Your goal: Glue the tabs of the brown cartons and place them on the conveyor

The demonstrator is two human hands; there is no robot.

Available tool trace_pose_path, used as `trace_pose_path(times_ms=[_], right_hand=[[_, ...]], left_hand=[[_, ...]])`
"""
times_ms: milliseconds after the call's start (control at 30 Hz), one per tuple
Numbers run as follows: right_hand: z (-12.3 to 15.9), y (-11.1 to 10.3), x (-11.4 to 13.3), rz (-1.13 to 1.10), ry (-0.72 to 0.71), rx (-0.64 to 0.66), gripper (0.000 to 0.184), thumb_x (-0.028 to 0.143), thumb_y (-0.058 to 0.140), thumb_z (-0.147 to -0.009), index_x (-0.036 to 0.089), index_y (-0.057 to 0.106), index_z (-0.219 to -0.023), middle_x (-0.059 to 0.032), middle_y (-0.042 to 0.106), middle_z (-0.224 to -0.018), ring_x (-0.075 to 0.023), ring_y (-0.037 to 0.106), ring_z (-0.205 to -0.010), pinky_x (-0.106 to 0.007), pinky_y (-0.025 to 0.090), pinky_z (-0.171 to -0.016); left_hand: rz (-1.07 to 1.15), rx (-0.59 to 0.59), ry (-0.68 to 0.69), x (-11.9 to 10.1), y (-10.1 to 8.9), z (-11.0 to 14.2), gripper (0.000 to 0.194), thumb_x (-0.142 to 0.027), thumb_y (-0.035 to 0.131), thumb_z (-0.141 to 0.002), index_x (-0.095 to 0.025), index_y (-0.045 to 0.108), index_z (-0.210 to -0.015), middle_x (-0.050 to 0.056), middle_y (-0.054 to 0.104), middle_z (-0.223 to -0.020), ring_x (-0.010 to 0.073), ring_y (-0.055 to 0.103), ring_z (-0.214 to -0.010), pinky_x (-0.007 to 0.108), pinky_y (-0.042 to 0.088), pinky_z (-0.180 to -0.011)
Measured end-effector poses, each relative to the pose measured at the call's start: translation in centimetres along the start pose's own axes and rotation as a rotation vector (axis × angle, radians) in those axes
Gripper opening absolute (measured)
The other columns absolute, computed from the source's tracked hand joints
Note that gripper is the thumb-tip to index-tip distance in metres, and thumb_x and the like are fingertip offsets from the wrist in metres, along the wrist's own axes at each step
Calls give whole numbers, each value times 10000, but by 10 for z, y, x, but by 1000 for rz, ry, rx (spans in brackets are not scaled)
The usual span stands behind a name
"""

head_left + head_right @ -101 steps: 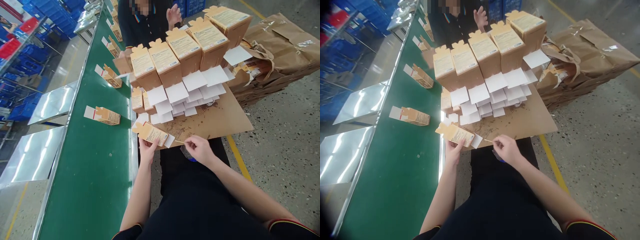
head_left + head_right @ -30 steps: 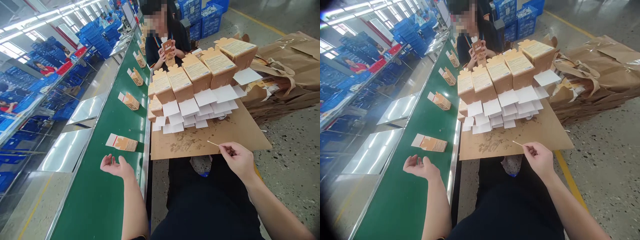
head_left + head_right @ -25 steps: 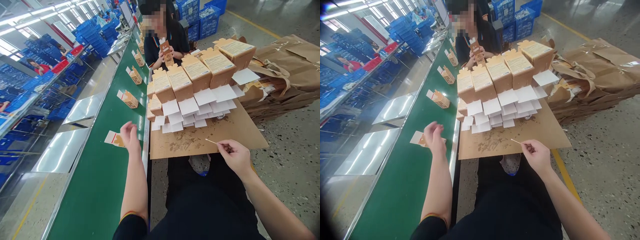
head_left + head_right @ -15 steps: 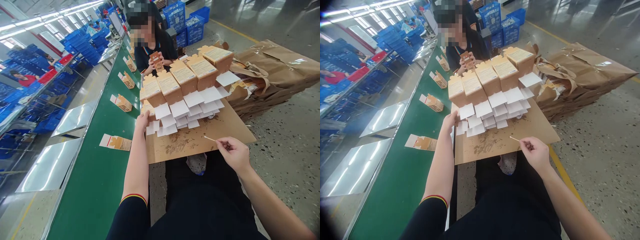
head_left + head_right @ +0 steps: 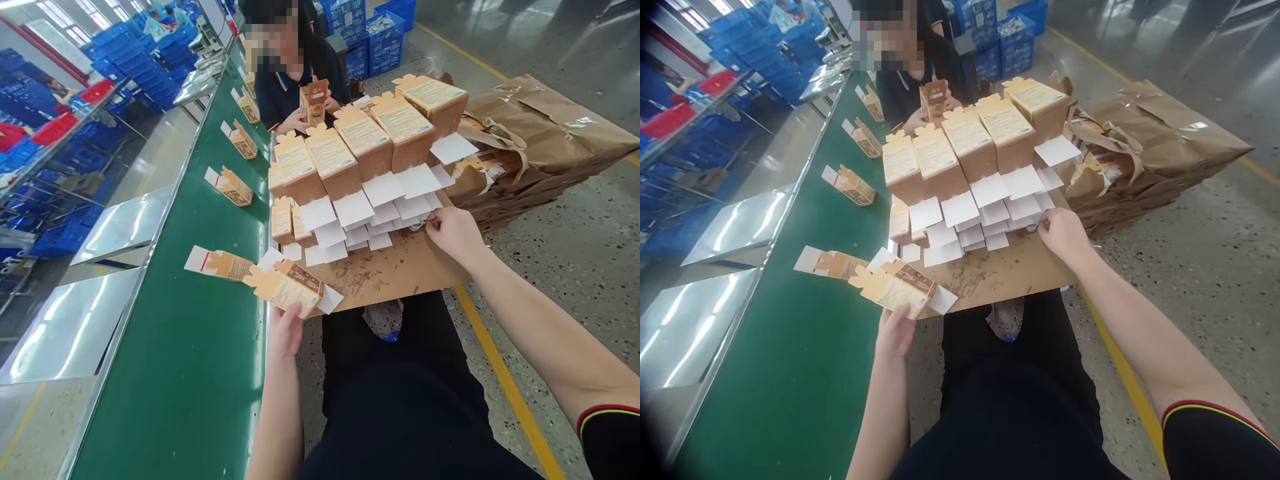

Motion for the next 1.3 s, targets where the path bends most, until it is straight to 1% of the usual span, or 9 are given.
trace_pose_path(times_ms=[167, 267, 367, 467, 533, 700, 800, 967, 1300], right_hand=[[-9, 14, 2, 84, 14, 90, 300, 62, 661, -961, 288, 606, -772, -134, 815, -984, -307, 720, -971, -428, 565, -1001], [-4, 6, 1, 116, -4, 54, 239, 91, 660, -965, 277, 652, -815, -145, 839, -1042, -326, 760, -1040, -444, 595, -1036], [24, -8, -4, 77, -1, -80, 153, 151, 667, -969, 263, 727, -884, -133, 844, -1017, -321, 788, -1008, -464, 640, -1006], [76, -11, 0, -121, -16, -223, 118, 254, 698, -989, 257, 794, -921, -93, 812, -885, -277, 762, -809, -441, 671, -822], [113, 5, 18, -285, -75, -214, 136, 308, 724, -1004, 247, 820, -930, -76, 796, -843, -243, 735, -728, -399, 655, -715], [170, 73, 92, -537, -238, 46, 198, 252, 683, -1056, 256, 789, -889, -44, 760, -802, -186, 683, -685, -315, 611, -651], [177, 100, 117, -578, -307, 110, 232, 206, 654, -1071, 251, 734, -858, -23, 712, -777, -160, 637, -661, -290, 582, -658], [176, 119, 124, -543, -372, 146, 229, 138, 655, -1057, 251, 692, -862, -12, 683, -792, -169, 624, -690, -297, 554, -692], [167, 100, 98, -556, -277, 13, 226, 206, 640, -1077, 254, 725, -874, -25, 677, -774, -176, 622, -668, -310, 577, -681]], left_hand=[[-83, 39, 24, 20, 26, 0, 1000, -456, 1174, -612, -271, 724, -1485, 173, 784, -1550, 427, 728, -1503, 594, 587, -1290], [-159, 44, 59, 21, 34, -5, 1031, -445, 1187, -589, -263, 692, -1474, 172, 807, -1485, 422, 753, -1463, 608, 582, -1288], [-199, 84, 28, 25, 40, -7, 1012, -449, 1177, -623, -260, 663, -1473, 179, 803, -1475, 411, 755, -1456, 610, 567, -1296], [-197, 65, 30, 27, 39, -6, 1030, -496, 1178, -601, -265, 650, -1454, 179, 788, -1489, 405, 760, -1445, 600, 582, -1275], [-214, 60, 36, 28, 39, -5, 1009, -514, 1177, -590, -264, 653, -1416, 173, 790, -1472, 394, 776, -1414, 585, 604, -1248], [-284, 54, 40, 25, 40, -3, 999, -492, 1168, -586, -259, 643, -1403, 162, 796, -1429, 363, 807, -1337, 538, 642, -1181], [-306, 55, 41, 23, 42, -2, 987, -471, 1164, -584, -252, 640, -1391, 159, 795, -1405, 354, 810, -1319, 521, 646, -1160], [-343, 89, 47, 21, 48, 2, 915, -470, 1146, -619, -233, 639, -1342, 165, 790, -1371, 350, 811, -1297, 528, 646, -1151], [-447, 62, 77, 17, 49, 8, 807, -383, 1150, -600, -230, 706, -1256, 177, 830, -1323, 429, 815, -1309, 614, 646, -1175]])
Point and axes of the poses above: each hand's wrist, its own z-axis away from the middle knuckle, its own y-axis out of the palm, x = y × z, the point moved 7 cm from there along -z, towards the middle knuckle
